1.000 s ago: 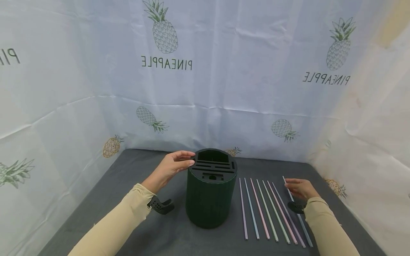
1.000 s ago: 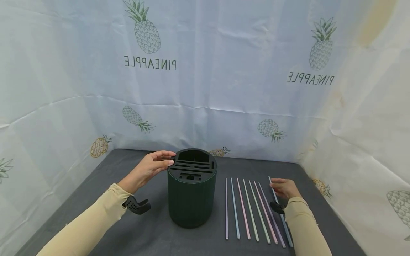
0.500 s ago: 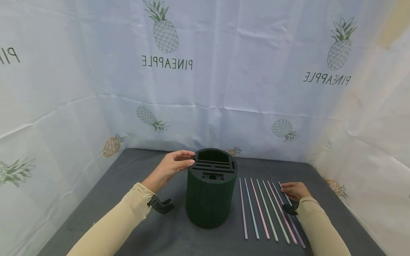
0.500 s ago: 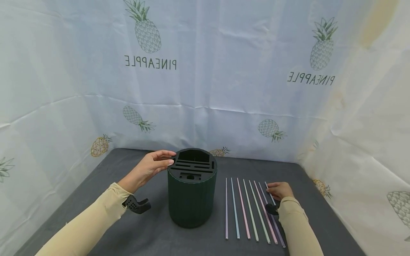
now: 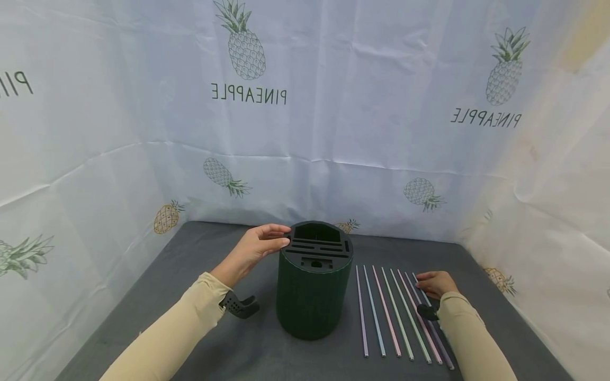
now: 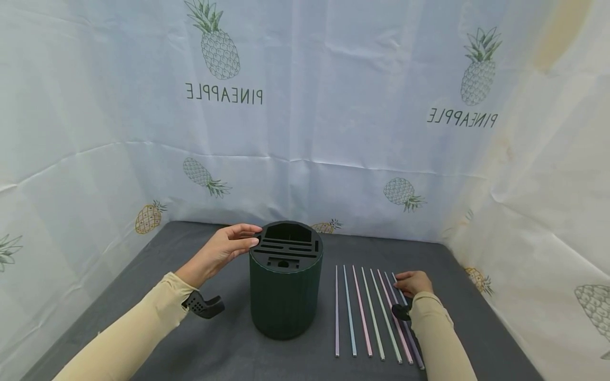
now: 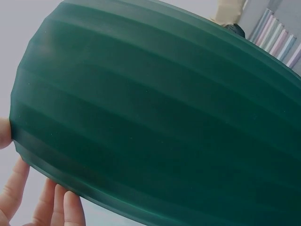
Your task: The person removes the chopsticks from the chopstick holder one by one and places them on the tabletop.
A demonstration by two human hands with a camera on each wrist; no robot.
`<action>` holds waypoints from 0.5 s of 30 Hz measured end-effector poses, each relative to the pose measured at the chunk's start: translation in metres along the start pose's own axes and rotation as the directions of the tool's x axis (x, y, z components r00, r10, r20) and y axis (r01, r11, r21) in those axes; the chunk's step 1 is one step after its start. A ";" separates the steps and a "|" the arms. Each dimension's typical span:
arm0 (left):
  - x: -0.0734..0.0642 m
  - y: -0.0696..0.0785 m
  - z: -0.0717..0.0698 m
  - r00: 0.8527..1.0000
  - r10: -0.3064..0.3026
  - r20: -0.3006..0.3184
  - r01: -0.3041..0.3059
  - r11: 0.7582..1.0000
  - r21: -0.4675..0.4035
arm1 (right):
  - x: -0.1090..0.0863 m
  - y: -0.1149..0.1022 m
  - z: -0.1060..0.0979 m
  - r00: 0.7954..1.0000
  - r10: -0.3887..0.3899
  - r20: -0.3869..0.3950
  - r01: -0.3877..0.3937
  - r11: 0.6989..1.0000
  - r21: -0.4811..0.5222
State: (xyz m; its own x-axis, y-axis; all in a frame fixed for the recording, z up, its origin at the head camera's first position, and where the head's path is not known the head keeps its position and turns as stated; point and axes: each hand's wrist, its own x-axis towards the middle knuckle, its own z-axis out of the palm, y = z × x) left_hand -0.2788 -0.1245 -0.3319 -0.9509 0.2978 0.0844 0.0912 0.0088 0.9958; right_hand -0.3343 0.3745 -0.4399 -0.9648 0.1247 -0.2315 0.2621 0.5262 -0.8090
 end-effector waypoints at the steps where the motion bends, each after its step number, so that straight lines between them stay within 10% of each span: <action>1: 0.000 0.000 0.000 1.000 -0.004 -0.002 0.004 1.000 -0.003 | 0.000 0.000 0.000 1.000 0.005 -0.005 -0.005 1.000 0.003; 15: 0.000 0.001 0.001 1.000 -0.004 -0.003 0.004 1.000 0.000 | 0.000 0.003 -0.002 1.000 0.009 0.008 -0.009 1.000 0.025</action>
State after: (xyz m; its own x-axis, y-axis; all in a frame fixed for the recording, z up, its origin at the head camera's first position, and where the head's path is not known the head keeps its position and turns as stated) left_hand -0.2783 -0.1238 -0.3314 -0.9522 0.2946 0.0804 0.0872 0.0100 0.9961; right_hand -0.3338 0.3782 -0.4415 -0.9623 0.1227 -0.2429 0.2713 0.5039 -0.8201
